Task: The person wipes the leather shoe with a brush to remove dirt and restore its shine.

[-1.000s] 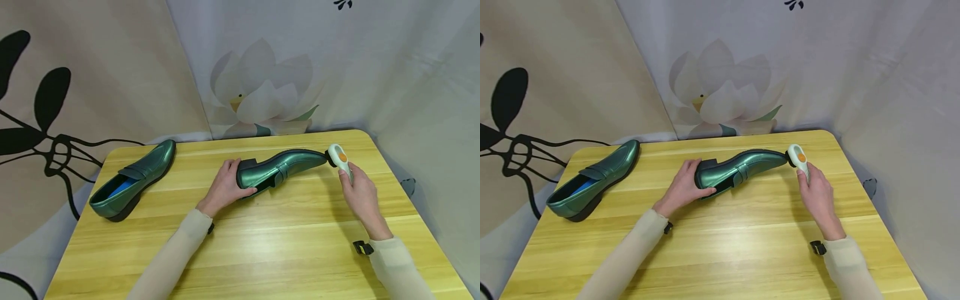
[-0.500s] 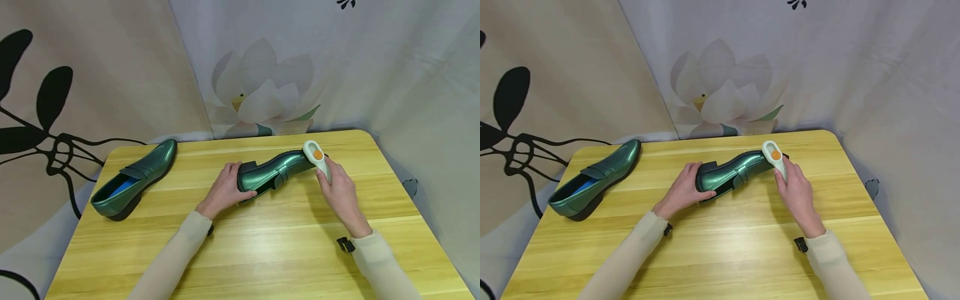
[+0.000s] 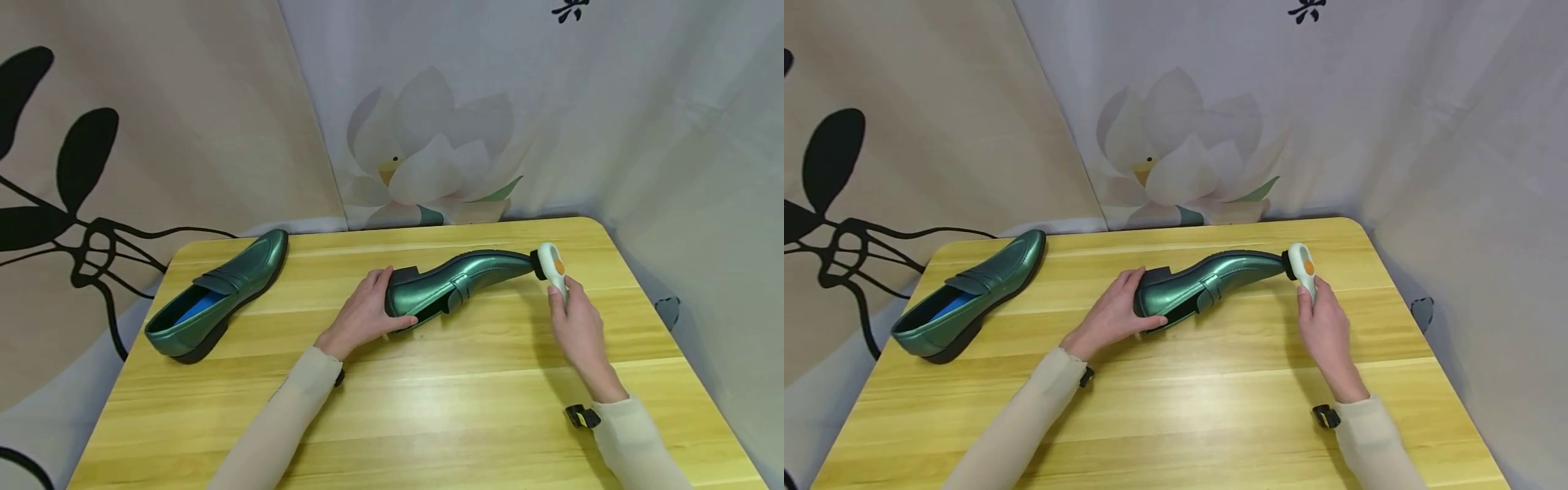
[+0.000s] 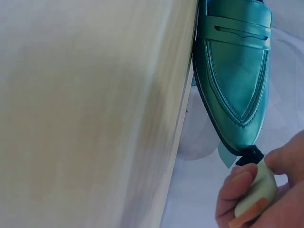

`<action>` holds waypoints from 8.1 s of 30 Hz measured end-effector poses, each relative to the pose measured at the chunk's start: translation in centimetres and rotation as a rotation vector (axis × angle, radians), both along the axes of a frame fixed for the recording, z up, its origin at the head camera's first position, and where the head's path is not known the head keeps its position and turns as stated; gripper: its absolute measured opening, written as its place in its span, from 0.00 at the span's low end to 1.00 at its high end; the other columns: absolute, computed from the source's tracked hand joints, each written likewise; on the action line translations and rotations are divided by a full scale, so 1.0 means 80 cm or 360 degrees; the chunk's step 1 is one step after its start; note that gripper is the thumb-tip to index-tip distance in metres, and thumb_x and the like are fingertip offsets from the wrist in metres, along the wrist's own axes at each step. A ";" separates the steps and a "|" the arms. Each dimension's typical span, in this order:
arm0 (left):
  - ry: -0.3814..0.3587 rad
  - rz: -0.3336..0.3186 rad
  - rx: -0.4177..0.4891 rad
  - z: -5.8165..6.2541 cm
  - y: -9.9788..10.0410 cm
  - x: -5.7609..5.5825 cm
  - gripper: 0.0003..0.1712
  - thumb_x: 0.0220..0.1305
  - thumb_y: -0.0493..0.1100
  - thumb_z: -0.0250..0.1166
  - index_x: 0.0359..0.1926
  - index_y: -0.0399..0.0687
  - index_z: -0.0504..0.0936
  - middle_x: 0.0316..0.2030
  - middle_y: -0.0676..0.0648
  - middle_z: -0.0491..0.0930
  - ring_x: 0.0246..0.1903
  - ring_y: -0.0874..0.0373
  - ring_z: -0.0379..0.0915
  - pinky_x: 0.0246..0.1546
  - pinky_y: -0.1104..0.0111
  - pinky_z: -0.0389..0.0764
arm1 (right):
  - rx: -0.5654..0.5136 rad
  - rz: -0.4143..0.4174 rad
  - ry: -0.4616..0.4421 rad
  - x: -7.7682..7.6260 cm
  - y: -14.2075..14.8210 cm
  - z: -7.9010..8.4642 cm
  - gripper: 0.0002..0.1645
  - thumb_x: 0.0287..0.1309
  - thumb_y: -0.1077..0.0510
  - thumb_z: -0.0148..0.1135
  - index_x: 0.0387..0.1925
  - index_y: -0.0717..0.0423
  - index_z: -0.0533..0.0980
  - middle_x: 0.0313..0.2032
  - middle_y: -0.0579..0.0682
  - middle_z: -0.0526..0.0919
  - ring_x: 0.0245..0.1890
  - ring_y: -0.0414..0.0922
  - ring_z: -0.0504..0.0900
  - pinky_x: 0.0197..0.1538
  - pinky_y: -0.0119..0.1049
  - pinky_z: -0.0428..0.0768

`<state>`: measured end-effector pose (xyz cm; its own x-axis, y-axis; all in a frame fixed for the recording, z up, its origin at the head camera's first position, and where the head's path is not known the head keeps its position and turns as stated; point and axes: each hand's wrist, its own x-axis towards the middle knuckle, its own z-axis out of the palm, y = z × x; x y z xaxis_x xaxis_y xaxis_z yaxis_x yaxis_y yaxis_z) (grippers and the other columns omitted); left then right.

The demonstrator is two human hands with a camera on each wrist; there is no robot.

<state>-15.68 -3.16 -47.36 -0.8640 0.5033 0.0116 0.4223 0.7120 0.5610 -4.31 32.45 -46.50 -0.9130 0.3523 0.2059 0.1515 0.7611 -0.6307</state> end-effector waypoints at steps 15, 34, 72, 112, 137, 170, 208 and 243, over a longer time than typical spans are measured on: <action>-0.0021 0.0000 0.0039 0.001 0.000 -0.003 0.66 0.52 0.66 0.79 0.79 0.36 0.58 0.72 0.35 0.63 0.68 0.41 0.66 0.67 0.50 0.71 | 0.0109 0.0104 0.0159 -0.006 -0.009 0.008 0.32 0.79 0.51 0.52 0.71 0.71 0.66 0.50 0.72 0.79 0.43 0.66 0.79 0.41 0.64 0.75; -0.0066 0.0017 0.0055 -0.002 0.002 0.000 0.66 0.51 0.64 0.80 0.79 0.38 0.56 0.72 0.36 0.63 0.65 0.43 0.68 0.65 0.52 0.74 | 0.0698 0.0444 0.0440 -0.025 -0.090 0.018 0.31 0.68 0.54 0.69 0.68 0.63 0.74 0.35 0.60 0.79 0.15 0.48 0.70 0.14 0.43 0.70; -0.0065 0.0014 0.0073 -0.001 0.002 0.002 0.67 0.51 0.64 0.80 0.80 0.37 0.56 0.72 0.36 0.63 0.66 0.44 0.67 0.66 0.53 0.72 | 0.0744 0.0346 0.0140 -0.036 -0.015 0.075 0.28 0.65 0.51 0.72 0.64 0.56 0.80 0.38 0.62 0.83 0.22 0.56 0.78 0.20 0.49 0.70; -0.0033 -0.0001 0.0102 -0.007 0.002 0.004 0.65 0.53 0.65 0.78 0.79 0.37 0.57 0.70 0.37 0.63 0.63 0.45 0.69 0.65 0.53 0.74 | 0.1030 0.0804 0.0022 -0.093 -0.145 0.080 0.27 0.67 0.41 0.67 0.63 0.45 0.82 0.35 0.54 0.83 0.33 0.56 0.79 0.34 0.48 0.72; -0.0016 0.0020 0.0084 -0.006 0.005 0.004 0.65 0.52 0.64 0.80 0.79 0.37 0.57 0.71 0.36 0.63 0.66 0.44 0.68 0.66 0.52 0.73 | 0.0972 0.0611 0.0354 -0.037 -0.144 0.054 0.27 0.65 0.42 0.70 0.60 0.51 0.84 0.27 0.53 0.76 0.19 0.47 0.70 0.16 0.39 0.69; -0.0039 0.0033 0.0061 -0.003 0.004 0.006 0.65 0.53 0.64 0.79 0.79 0.37 0.56 0.71 0.37 0.63 0.66 0.44 0.68 0.66 0.53 0.73 | 0.0840 0.0666 0.0389 -0.025 -0.144 0.030 0.29 0.63 0.42 0.71 0.62 0.49 0.83 0.31 0.52 0.79 0.25 0.48 0.74 0.23 0.41 0.73; -0.0014 0.0028 0.0098 -0.007 0.004 0.008 0.65 0.52 0.63 0.80 0.78 0.35 0.57 0.70 0.35 0.63 0.64 0.43 0.69 0.66 0.52 0.73 | 0.0878 0.0617 0.0288 -0.033 -0.164 0.041 0.27 0.67 0.42 0.68 0.62 0.49 0.83 0.29 0.51 0.78 0.20 0.46 0.72 0.18 0.38 0.70; -0.0041 0.0031 0.0083 -0.006 0.005 0.006 0.64 0.53 0.62 0.80 0.78 0.37 0.57 0.70 0.36 0.63 0.63 0.44 0.69 0.66 0.53 0.73 | 0.0962 0.0641 0.0280 -0.051 -0.167 0.048 0.27 0.69 0.41 0.67 0.61 0.51 0.83 0.28 0.53 0.78 0.24 0.50 0.76 0.20 0.41 0.74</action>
<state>-15.21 -2.77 -47.88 -0.8741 0.4855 0.0152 0.3935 0.6895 0.6080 -8.40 19.10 -42.64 -0.8832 -0.2234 0.4125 -0.2768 0.9581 -0.0739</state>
